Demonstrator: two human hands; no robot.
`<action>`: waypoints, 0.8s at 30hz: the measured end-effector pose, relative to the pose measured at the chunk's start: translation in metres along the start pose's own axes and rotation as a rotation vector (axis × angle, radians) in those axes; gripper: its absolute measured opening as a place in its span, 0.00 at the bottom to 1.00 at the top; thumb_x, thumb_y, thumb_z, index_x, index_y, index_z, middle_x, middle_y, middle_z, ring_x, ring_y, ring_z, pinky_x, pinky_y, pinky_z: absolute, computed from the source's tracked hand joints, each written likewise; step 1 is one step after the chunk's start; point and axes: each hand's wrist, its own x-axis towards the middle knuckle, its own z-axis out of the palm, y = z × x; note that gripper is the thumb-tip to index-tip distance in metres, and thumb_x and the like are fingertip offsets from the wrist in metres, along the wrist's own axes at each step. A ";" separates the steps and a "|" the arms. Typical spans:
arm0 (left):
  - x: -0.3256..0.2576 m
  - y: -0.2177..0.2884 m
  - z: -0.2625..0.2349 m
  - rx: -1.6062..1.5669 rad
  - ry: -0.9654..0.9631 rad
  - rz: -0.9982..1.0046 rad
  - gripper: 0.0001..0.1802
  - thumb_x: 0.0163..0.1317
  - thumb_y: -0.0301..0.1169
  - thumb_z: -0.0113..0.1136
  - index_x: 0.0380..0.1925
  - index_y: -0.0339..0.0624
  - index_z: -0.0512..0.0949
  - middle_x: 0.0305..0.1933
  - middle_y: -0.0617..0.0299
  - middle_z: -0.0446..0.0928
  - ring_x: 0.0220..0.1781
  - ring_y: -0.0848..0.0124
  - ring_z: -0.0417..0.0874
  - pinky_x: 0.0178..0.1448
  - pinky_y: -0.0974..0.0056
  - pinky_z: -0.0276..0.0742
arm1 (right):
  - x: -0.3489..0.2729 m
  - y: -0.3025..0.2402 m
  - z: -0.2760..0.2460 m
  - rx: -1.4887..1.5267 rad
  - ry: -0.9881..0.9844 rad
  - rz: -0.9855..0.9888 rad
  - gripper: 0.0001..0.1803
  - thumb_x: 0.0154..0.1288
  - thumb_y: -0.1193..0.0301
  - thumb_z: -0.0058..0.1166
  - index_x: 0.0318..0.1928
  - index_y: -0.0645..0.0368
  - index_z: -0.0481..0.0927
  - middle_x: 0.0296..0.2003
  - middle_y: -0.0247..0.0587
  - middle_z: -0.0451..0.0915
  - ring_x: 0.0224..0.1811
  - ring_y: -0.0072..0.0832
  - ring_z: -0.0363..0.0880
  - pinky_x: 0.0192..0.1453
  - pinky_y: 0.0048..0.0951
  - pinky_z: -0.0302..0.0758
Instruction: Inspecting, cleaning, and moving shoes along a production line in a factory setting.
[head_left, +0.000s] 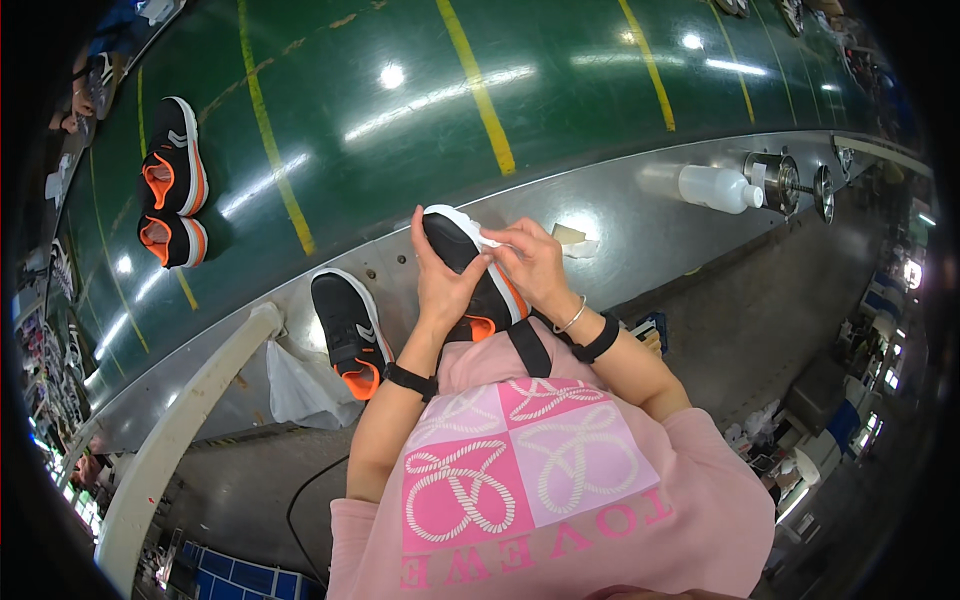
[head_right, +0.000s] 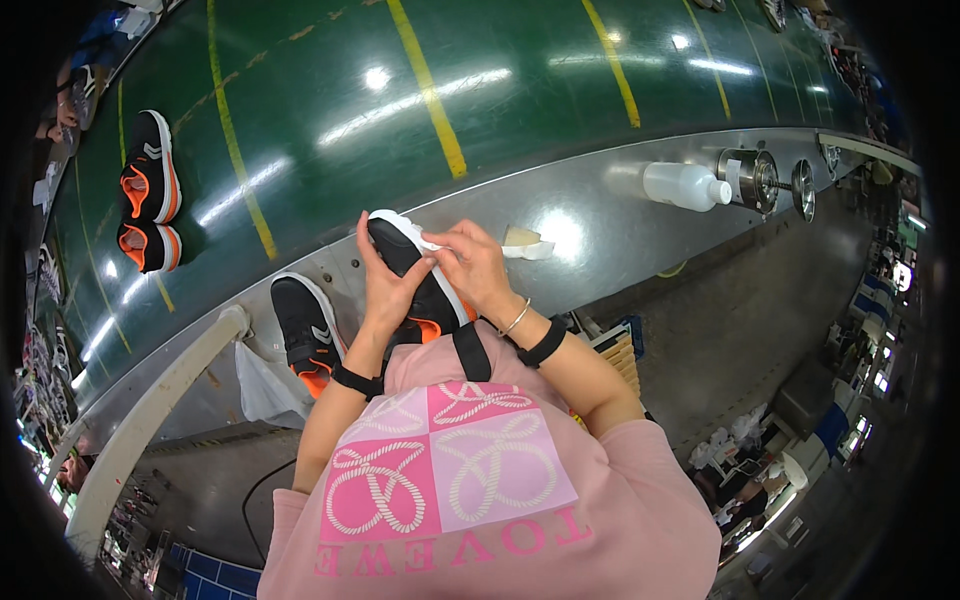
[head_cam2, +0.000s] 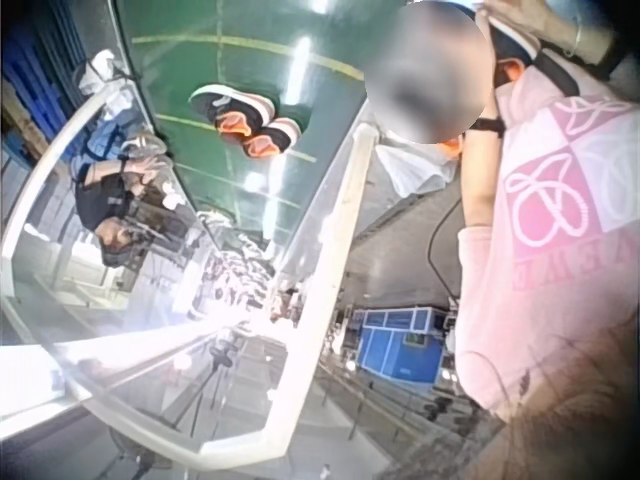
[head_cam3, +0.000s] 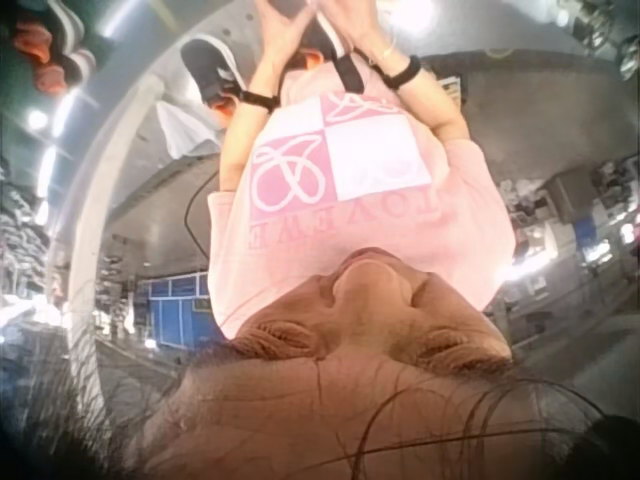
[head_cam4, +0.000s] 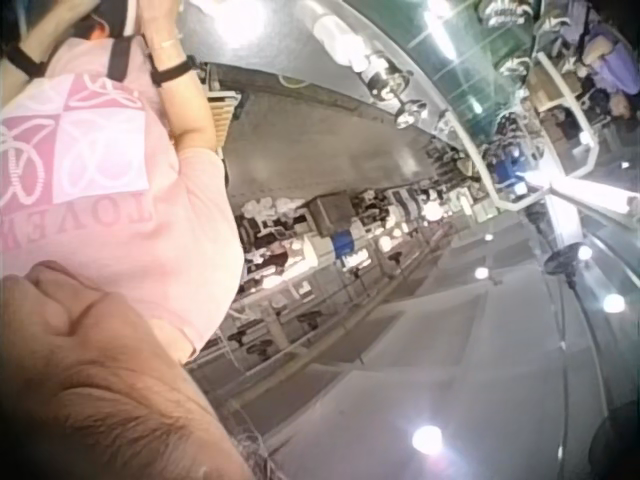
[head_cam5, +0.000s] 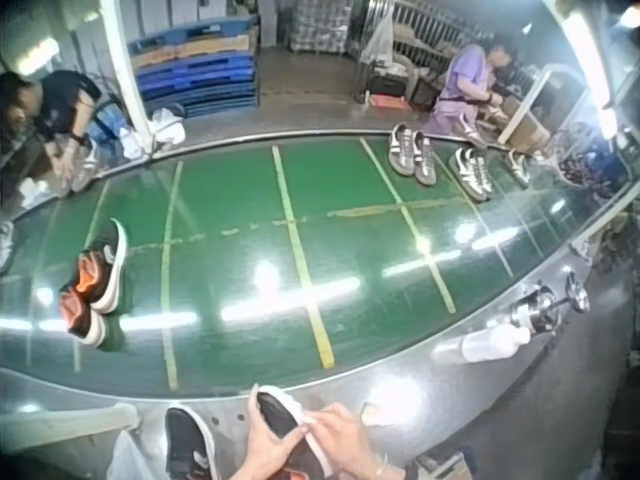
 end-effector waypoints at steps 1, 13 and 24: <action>0.000 0.001 0.001 -0.004 -0.005 -0.014 0.57 0.52 0.25 0.71 0.73 0.46 0.39 0.62 0.47 0.65 0.61 0.60 0.72 0.66 0.59 0.68 | 0.000 -0.001 0.002 0.004 0.010 0.078 0.12 0.59 0.78 0.61 0.44 0.57 0.86 0.31 0.39 0.77 0.31 0.29 0.77 0.34 0.27 0.74; 0.003 0.002 0.002 0.005 0.004 0.023 0.61 0.49 0.26 0.73 0.74 0.45 0.39 0.66 0.44 0.60 0.65 0.55 0.68 0.68 0.57 0.65 | 0.019 -0.004 0.006 0.047 0.035 0.153 0.10 0.57 0.74 0.63 0.41 0.58 0.87 0.31 0.43 0.80 0.32 0.31 0.80 0.36 0.29 0.75; 0.003 0.001 0.002 0.005 -0.016 0.020 0.61 0.50 0.24 0.73 0.74 0.44 0.37 0.64 0.47 0.61 0.64 0.59 0.68 0.69 0.59 0.64 | 0.020 0.014 0.004 0.242 -0.052 0.503 0.10 0.58 0.71 0.64 0.40 0.60 0.87 0.37 0.43 0.85 0.36 0.26 0.82 0.42 0.27 0.77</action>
